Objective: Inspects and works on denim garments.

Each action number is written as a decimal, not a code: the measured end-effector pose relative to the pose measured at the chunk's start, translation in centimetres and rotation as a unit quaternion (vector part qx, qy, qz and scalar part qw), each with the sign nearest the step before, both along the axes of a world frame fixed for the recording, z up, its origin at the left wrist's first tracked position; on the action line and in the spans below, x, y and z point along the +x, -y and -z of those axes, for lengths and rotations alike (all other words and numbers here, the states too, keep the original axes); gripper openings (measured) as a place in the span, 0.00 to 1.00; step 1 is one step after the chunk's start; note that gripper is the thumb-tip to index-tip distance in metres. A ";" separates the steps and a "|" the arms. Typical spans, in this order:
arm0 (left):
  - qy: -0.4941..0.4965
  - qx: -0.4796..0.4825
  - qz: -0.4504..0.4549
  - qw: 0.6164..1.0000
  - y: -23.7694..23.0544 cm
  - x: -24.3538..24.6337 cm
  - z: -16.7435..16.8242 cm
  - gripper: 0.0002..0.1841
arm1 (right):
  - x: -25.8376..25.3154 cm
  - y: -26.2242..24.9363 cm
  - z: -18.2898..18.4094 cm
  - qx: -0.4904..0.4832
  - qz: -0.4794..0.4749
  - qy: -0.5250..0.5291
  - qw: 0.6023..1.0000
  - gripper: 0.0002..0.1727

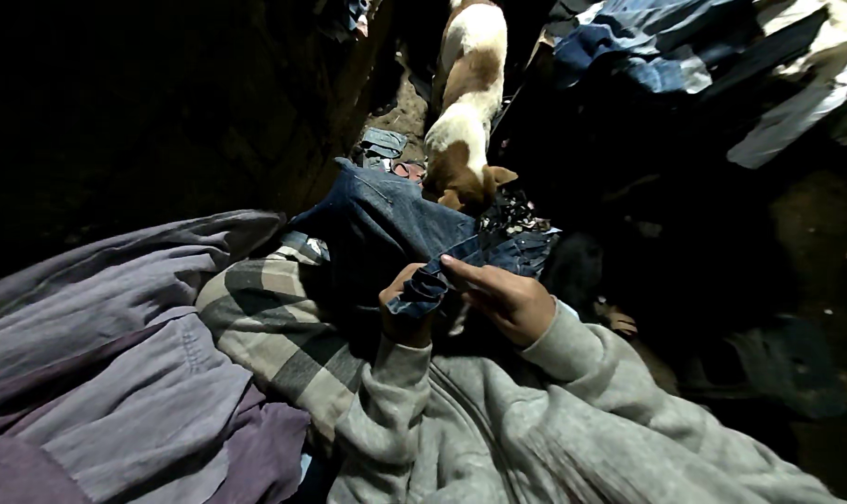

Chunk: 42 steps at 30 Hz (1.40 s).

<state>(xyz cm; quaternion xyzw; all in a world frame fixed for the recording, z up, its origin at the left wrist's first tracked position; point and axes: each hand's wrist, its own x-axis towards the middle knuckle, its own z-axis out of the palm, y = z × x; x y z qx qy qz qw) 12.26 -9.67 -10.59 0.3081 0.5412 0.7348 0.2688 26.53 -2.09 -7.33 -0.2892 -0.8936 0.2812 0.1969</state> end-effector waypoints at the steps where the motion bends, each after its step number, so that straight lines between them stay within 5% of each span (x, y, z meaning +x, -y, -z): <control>1: -0.009 -0.012 -0.005 1.000 0.0 0.1 -0.2 0.05 | -0.1 0.1 0.0 -0.002 0.005 -0.001 1.000 0.22; 6: -0.129 -0.025 -0.043 0.990 -0.4 0.5 0.7 0.10 | -1.5 0.3 1.0 -0.037 0.032 -0.036 0.998 0.21; 13: 0.012 0.009 -0.033 0.999 -0.2 0.6 0.2 0.07 | -0.7 -0.7 0.7 -0.061 -0.020 -0.034 0.997 0.23; 22: -0.011 -0.015 -0.035 0.999 -0.2 0.6 -0.2 0.06 | -0.6 -0.1 1.2 -0.039 0.010 -0.042 0.998 0.22; 32: -0.057 -0.014 -0.048 0.997 -0.4 0.6 0.6 0.12 | -1.4 -0.8 0.2 -0.247 -0.029 -0.119 0.961 0.23; 42: 0.057 -0.021 -0.040 0.997 -0.2 0.2 0.0 0.08 | 0.0 -0.6 0.0 -0.016 -0.012 -0.009 1.000 0.24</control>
